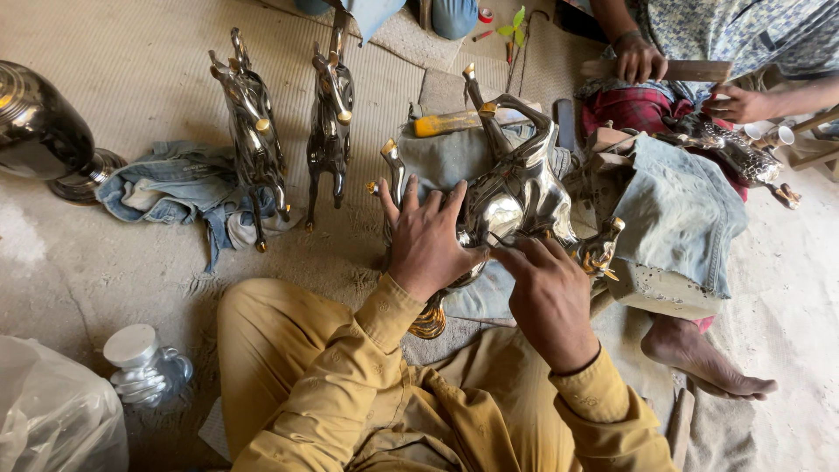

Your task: The person sits on the floor and uses a small metal tool to scrape and polish the surface of a silver horse sculpture. They rotate the sculpture to access different areas and continue working on the details. Another person works on a similar sculpture nearby.

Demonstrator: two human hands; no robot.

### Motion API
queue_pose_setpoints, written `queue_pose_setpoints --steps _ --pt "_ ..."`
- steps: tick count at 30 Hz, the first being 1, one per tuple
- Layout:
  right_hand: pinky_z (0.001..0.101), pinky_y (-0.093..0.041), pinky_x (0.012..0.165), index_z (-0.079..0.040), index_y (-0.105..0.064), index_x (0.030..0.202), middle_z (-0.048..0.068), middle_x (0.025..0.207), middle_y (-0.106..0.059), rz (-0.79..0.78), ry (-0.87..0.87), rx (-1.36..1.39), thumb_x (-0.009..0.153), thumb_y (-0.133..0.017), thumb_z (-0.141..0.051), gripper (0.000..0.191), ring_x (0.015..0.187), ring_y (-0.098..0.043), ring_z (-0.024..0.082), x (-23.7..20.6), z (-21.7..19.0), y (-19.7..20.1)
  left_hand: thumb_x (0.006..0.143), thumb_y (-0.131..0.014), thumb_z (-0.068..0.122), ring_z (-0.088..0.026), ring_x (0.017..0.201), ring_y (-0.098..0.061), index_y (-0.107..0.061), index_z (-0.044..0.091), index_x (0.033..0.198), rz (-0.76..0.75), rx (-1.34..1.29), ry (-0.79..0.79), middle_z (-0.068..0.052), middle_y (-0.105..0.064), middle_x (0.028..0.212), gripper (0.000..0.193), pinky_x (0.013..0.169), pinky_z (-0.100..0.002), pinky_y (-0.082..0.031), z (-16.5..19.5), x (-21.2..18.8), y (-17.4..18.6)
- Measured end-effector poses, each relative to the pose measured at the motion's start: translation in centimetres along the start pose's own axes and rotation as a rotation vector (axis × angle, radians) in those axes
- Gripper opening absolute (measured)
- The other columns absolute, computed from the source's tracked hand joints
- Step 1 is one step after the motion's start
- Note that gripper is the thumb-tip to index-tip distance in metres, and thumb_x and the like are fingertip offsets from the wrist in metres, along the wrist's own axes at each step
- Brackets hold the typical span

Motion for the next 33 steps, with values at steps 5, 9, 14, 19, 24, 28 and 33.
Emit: queue_pose_setpoints --steps 5,9,14,19,24,28,33 --pt "0.0394 -0.054 0.078 -0.012 -0.078 0.104 0.004 0.107 -0.068 -0.044 0.133 -0.047 0.067 -0.062 0.006 0.044 0.097 -0.061 0.027 0.1 -0.2 0.3 0.066 -0.069 0.087 -0.055 0.139 -0.040 -0.053 0.005 0.146 -0.057 0.007 0.006 -0.025 -0.066 0.127 0.116 0.115 -0.077 0.002 -0.5 0.1 -0.4" --pt "0.0393 -0.054 0.077 -0.009 -0.076 0.104 0.006 0.110 -0.066 -0.070 0.163 -0.072 0.067 -0.063 0.006 0.042 0.096 -0.059 0.027 -0.1 -0.3 -0.2 0.066 -0.067 0.090 -0.055 0.139 -0.039 -0.052 0.006 0.146 -0.070 0.032 -0.002 -0.026 -0.064 0.130 0.117 0.114 -0.075 0.003 -0.9 0.1 -0.9" --pt "0.0390 -0.053 0.075 -0.008 -0.076 0.104 0.008 0.105 -0.064 -0.102 0.133 -0.090 0.066 -0.063 0.006 0.042 0.091 -0.057 0.027 -0.4 -0.7 -0.8 0.069 -0.070 0.085 -0.055 0.139 -0.040 -0.049 0.006 0.148 -0.116 0.012 0.006 -0.026 -0.064 0.131 0.114 0.115 -0.075 0.004 -1.0 0.2 -1.2" --pt "0.0388 -0.052 0.072 -0.006 -0.075 0.108 0.009 0.103 -0.063 -0.128 0.131 -0.136 0.067 -0.064 0.004 0.044 0.088 -0.055 0.027 -0.5 -1.4 -1.2 0.068 -0.077 0.074 -0.054 0.139 -0.040 -0.049 0.005 0.147 -0.120 0.006 0.023 -0.024 -0.067 0.126 0.109 0.115 -0.075 0.003 -1.0 0.3 -0.6" --pt "0.0406 -0.054 0.072 -0.006 -0.075 0.109 0.010 0.097 -0.065 -0.115 0.141 -0.095 0.068 -0.064 0.005 0.044 0.088 -0.059 0.029 -0.2 -1.3 -0.9 0.066 -0.076 0.075 -0.048 0.136 -0.046 -0.047 0.003 0.149 -0.173 0.013 -0.004 -0.022 -0.068 0.123 0.113 0.116 -0.073 0.000 -1.1 0.4 -0.3" --pt "0.0363 -0.059 0.071 -0.007 -0.075 0.109 0.008 0.097 -0.073 -0.057 0.190 0.090 0.085 -0.061 0.006 0.031 0.081 -0.069 0.022 1.3 0.2 0.1 0.076 -0.068 0.078 -0.038 0.119 -0.059 -0.050 -0.004 0.142 -0.167 -0.091 -0.110 -0.021 -0.071 0.115 0.107 0.112 -0.076 -0.002 -2.4 0.0 0.1" --pt "0.0380 -0.055 0.051 -0.008 -0.079 0.105 0.009 0.086 -0.073 -0.156 0.227 0.067 0.084 -0.070 -0.006 0.022 0.057 -0.066 0.025 3.5 2.0 0.6 0.106 -0.052 0.044 -0.020 0.090 -0.068 -0.073 0.008 0.115 -0.035 -0.239 -0.213 -0.006 -0.075 0.093 0.043 0.118 -0.068 -0.026 -5.1 -1.0 -0.4"
Point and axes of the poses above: each hand's wrist, its own x-axis towards the middle knuckle, its own y-axis out of the back of the hand, z = x × y, the point moved 3 cm from there along x, towards the middle knuckle
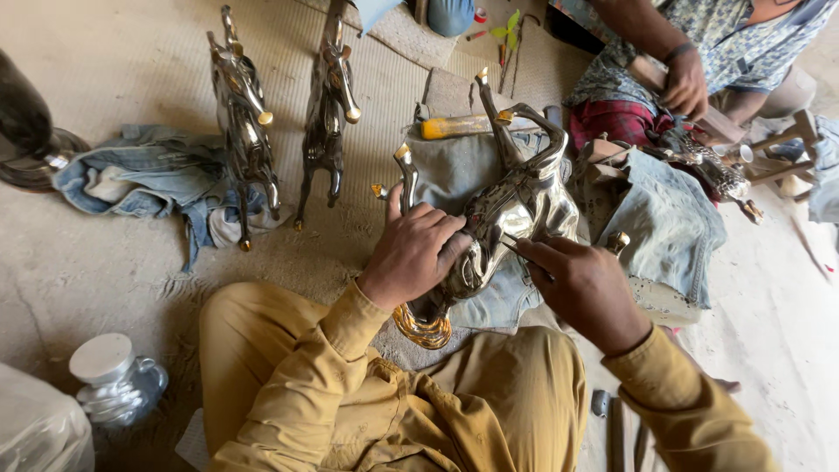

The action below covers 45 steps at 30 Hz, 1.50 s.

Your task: The person sits on the floor and uses a small metal tool to scrape and polish the surface of a silver horse sculpture. They rotate the sculpture to access different areas and continue working on the details. Another person works on a similar sculpture nearby.

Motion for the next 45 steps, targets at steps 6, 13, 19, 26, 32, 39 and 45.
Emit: queue_pose_setpoints --steps 6,13,19,26,32,39,45 --pt "0.0339 -0.054 0.048 -0.004 -0.078 0.106 0.006 0.080 -0.069 -0.375 0.486 -0.330 0.072 -0.071 -0.010 0.035 0.058 -0.066 0.020 4.1 0.5 -0.2 0.109 -0.052 0.033 -0.019 0.077 -0.058 -0.072 0.009 0.104 0.123 0.000 -0.078 -0.002 -0.068 0.084 0.031 0.090 -0.050 -0.043 -1.2 -0.1 -1.0" --pt "0.0371 -0.056 0.060 -0.012 -0.067 0.070 0.003 0.071 -0.063 -0.853 0.952 -0.648 0.079 -0.071 -0.018 0.012 0.068 -0.066 0.022 7.1 -0.5 -3.1 0.101 -0.062 0.026 -0.022 0.078 -0.056 -0.064 0.012 0.091 0.160 -0.009 -0.081 -0.001 -0.058 0.075 0.018 0.088 -0.051 -0.042 -0.6 0.1 0.9" --pt "0.0324 -0.052 0.045 -0.008 -0.080 0.112 0.001 0.056 -0.063 -0.562 0.611 -0.484 0.081 -0.073 -0.015 0.032 0.050 -0.063 0.015 6.9 1.9 -0.5 0.102 -0.061 0.026 -0.022 0.078 -0.056 -0.064 0.012 0.089 0.173 -0.067 -0.091 -0.001 -0.058 0.074 0.018 0.092 -0.051 -0.042 -1.1 0.2 1.1" --pt "0.0392 -0.050 0.050 -0.012 -0.080 0.113 0.013 0.064 -0.071 -0.296 -0.673 0.105 0.089 -0.076 -0.032 0.032 0.052 -0.063 0.025 -0.1 1.8 -3.0 0.102 -0.058 0.027 -0.023 0.077 -0.057 -0.064 0.012 0.086 0.134 -0.087 -0.062 -0.003 -0.060 0.074 0.022 0.089 -0.051 -0.041 -1.4 0.3 1.0" --pt "0.0364 -0.053 0.054 -0.012 -0.078 0.107 0.011 0.069 -0.076 -0.370 -0.505 0.015 0.088 -0.076 -0.028 0.025 0.056 -0.069 0.020 2.3 1.4 -1.7 0.102 -0.057 0.027 -0.022 0.079 -0.058 -0.064 0.013 0.087 0.187 -0.068 -0.092 -0.002 -0.061 0.075 0.022 0.095 -0.053 -0.041 -1.0 -0.1 1.1" --pt "0.0376 -0.058 0.051 -0.001 -0.067 0.112 0.011 0.080 -0.075 -0.410 -0.747 0.329 0.096 -0.067 -0.022 0.027 0.055 -0.070 0.019 2.4 -1.2 -4.6 0.105 -0.055 0.029 -0.021 0.078 -0.057 -0.067 0.010 0.093 0.124 -0.085 -0.088 -0.002 -0.063 0.078 0.025 0.093 -0.051 -0.041 -1.6 0.0 0.4" --pt "0.0405 -0.055 0.055 -0.001 -0.068 0.114 0.017 0.067 -0.071 -0.414 -0.560 0.133 0.092 -0.068 -0.020 0.029 0.055 -0.068 0.026 0.7 -0.8 -4.8 0.104 -0.054 0.028 -0.021 0.079 -0.058 -0.069 0.009 0.100 0.138 -0.088 -0.103 -0.002 -0.065 0.081 0.025 0.093 -0.053 -0.041 -1.6 0.0 0.1"
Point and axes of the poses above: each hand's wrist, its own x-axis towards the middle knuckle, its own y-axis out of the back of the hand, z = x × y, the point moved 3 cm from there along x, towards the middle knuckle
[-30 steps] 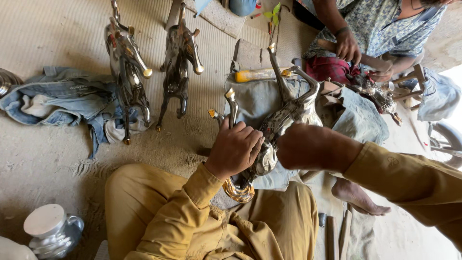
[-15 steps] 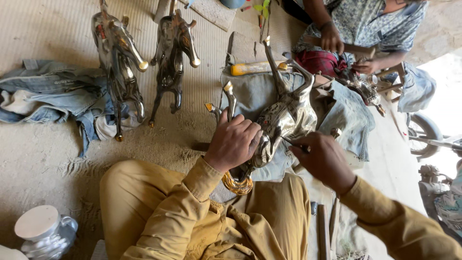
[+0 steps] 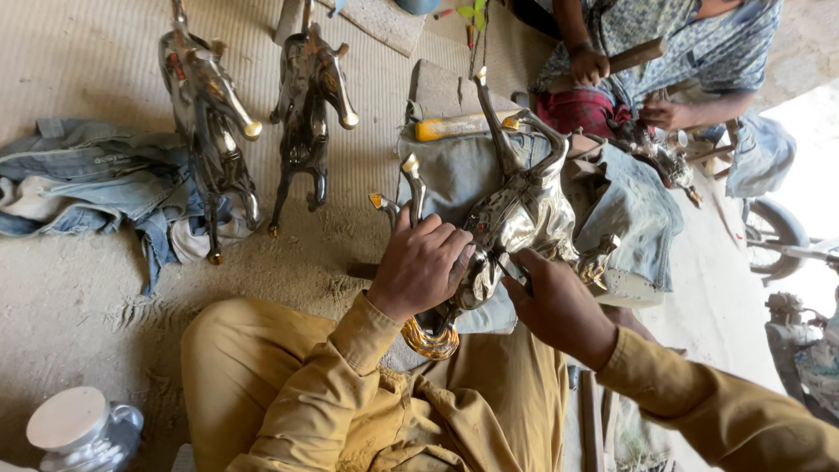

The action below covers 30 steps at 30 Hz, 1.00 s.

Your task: The person sits on the floor and uses a small metal tool to scrape and polish the surface of a silver horse sculpture. They rotate the sculpture to access different areas and continue working on the details. Another person works on a similar sculpture nearby.

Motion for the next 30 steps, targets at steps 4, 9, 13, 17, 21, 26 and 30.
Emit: queue_pose_setpoints --steps 4,9,13,17,21,26,30 --pt "0.0371 -0.060 0.049 -0.008 -0.068 0.129 0.014 0.072 -0.074 -0.106 0.120 -0.049 0.093 -0.067 -0.022 0.038 0.050 -0.070 0.021 0.8 1.5 0.9 0.104 -0.055 0.029 -0.019 0.080 -0.059 -0.070 0.009 0.102 0.053 0.002 -0.020 -0.001 -0.066 0.083 0.024 0.099 -0.057 -0.040 0.1 0.2 0.0" --pt "0.0377 -0.055 0.049 -0.014 -0.074 0.119 0.009 0.082 -0.073 -0.107 0.535 -0.466 0.082 -0.069 -0.012 0.037 0.056 -0.068 0.020 2.8 0.6 4.9 0.104 -0.058 0.028 -0.021 0.077 -0.058 -0.070 0.009 0.101 -0.025 0.014 0.007 -0.003 -0.066 0.081 0.023 0.087 -0.050 -0.041 0.5 0.5 0.2" --pt "0.0322 -0.048 0.054 -0.012 -0.063 0.077 0.001 0.069 -0.058 0.226 0.849 -1.221 0.091 -0.067 -0.010 0.015 0.059 -0.060 0.015 1.7 -2.4 3.5 0.103 -0.057 0.027 -0.023 0.077 -0.058 -0.069 0.011 0.098 0.013 0.020 -0.007 -0.002 -0.065 0.079 0.021 0.085 -0.049 -0.040 1.2 0.7 0.8" --pt "0.0332 -0.048 0.057 -0.010 -0.064 0.083 0.005 0.074 -0.060 0.378 0.533 -0.960 0.089 -0.067 -0.015 0.009 0.059 -0.060 0.018 0.3 -1.3 2.1 0.105 -0.058 0.028 -0.023 0.071 -0.057 -0.067 0.012 0.091 0.032 0.054 -0.025 -0.003 -0.067 0.078 0.023 0.079 -0.045 -0.037 1.6 0.8 0.7" --pt "0.0323 -0.045 0.044 -0.009 -0.074 0.097 0.007 0.071 -0.068 0.451 0.210 -0.307 0.086 -0.076 -0.026 0.021 0.048 -0.060 0.017 -3.1 2.3 1.4 0.102 -0.061 0.030 -0.019 0.057 -0.053 -0.065 0.014 0.082 0.074 0.145 -0.065 -0.003 -0.066 0.067 0.026 0.076 -0.042 -0.036 1.6 1.6 -0.1" --pt "0.0283 -0.049 0.050 -0.005 -0.075 0.110 0.008 0.065 -0.069 0.616 -0.097 0.344 0.078 -0.087 -0.023 0.039 0.051 -0.061 0.013 -8.1 5.2 -5.2 0.094 -0.071 0.026 -0.021 0.054 -0.052 -0.064 0.013 0.067 0.034 0.205 -0.053 -0.004 -0.062 0.056 0.031 0.070 -0.042 -0.036 1.8 2.7 0.2" --pt "0.0268 -0.047 0.056 0.000 -0.068 0.125 0.011 0.069 -0.063 0.594 -0.185 0.638 0.077 -0.089 -0.007 0.053 0.060 -0.055 0.014 -9.1 7.6 -9.2 0.092 -0.075 0.024 -0.022 0.062 -0.054 -0.060 0.014 0.064 0.029 0.231 -0.260 -0.003 -0.058 0.059 0.033 0.084 -0.044 -0.046 2.7 4.2 1.2"
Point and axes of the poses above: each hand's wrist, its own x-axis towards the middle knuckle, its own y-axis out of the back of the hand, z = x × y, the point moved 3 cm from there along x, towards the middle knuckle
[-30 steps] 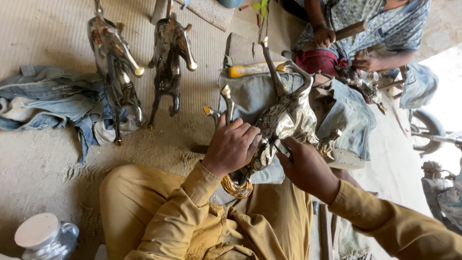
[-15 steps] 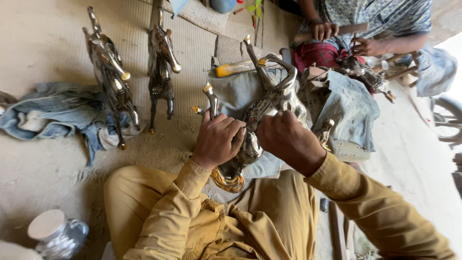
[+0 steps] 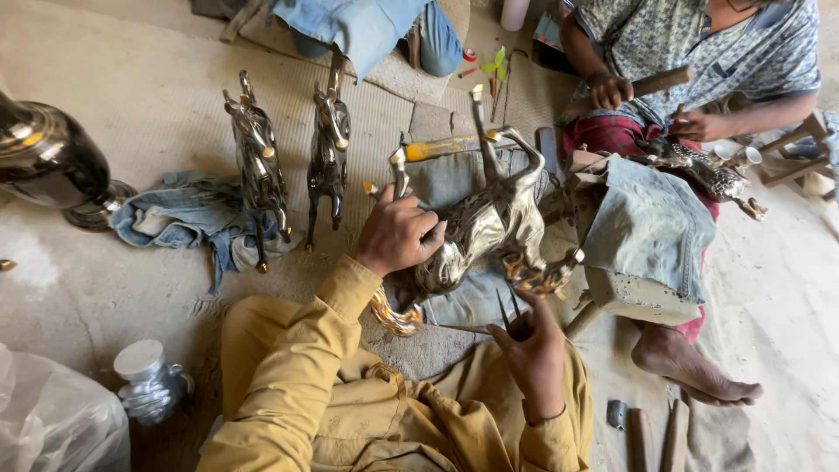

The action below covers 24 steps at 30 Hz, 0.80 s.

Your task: The person sits on the floor and uses a small metal tool to scrape and polish the surface of a silver horse sculpture. They rotate the sculpture to access different areas and continue working on the details. Another person works on a similar sculpture nearby.

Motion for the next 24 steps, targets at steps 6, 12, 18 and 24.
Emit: queue_pose_setpoints --steps 6,12,18,24 --pt "0.0218 -0.051 0.065 0.000 -0.065 0.120 0.007 0.088 -0.073 0.024 0.094 0.280 0.090 -0.076 -0.005 0.033 0.076 -0.062 0.008 2.3 0.5 1.6 0.089 -0.076 0.025 -0.019 0.070 -0.061 -0.068 0.013 0.069 -0.117 -0.008 -0.007 -0.001 -0.061 0.064 0.025 0.111 -0.058 -0.040 1.0 2.2 0.0" --pt "0.0269 -0.045 0.050 -0.004 -0.065 0.124 0.011 0.078 -0.077 -0.040 -0.213 0.339 0.096 -0.070 -0.009 0.029 0.058 -0.063 0.014 4.4 -0.8 2.7 0.100 -0.069 0.024 -0.020 0.096 -0.070 -0.077 0.013 0.108 -0.228 0.060 0.139 -0.001 -0.073 0.089 0.016 0.125 -0.070 -0.015 3.9 2.3 -2.7" --pt "0.0240 -0.054 0.063 0.000 -0.065 0.115 0.009 0.086 -0.077 0.091 0.083 0.345 0.084 -0.077 -0.005 0.033 0.074 -0.070 0.008 2.9 -2.0 4.0 0.087 -0.074 0.058 -0.058 0.124 -0.054 -0.071 0.013 0.129 -0.364 0.161 0.134 -0.020 -0.074 0.100 0.062 0.118 -0.075 -0.005 8.0 2.5 -5.1" --pt "0.0316 -0.049 0.054 -0.005 -0.076 0.115 0.012 0.071 -0.073 0.113 -0.082 0.046 0.084 -0.081 -0.014 0.032 0.058 -0.065 0.014 2.8 -1.6 5.5 0.064 -0.081 0.072 -0.064 0.133 -0.037 -0.065 0.003 0.130 -0.431 0.208 0.255 -0.025 -0.070 0.115 0.097 0.112 -0.080 0.001 10.4 4.0 -6.5"
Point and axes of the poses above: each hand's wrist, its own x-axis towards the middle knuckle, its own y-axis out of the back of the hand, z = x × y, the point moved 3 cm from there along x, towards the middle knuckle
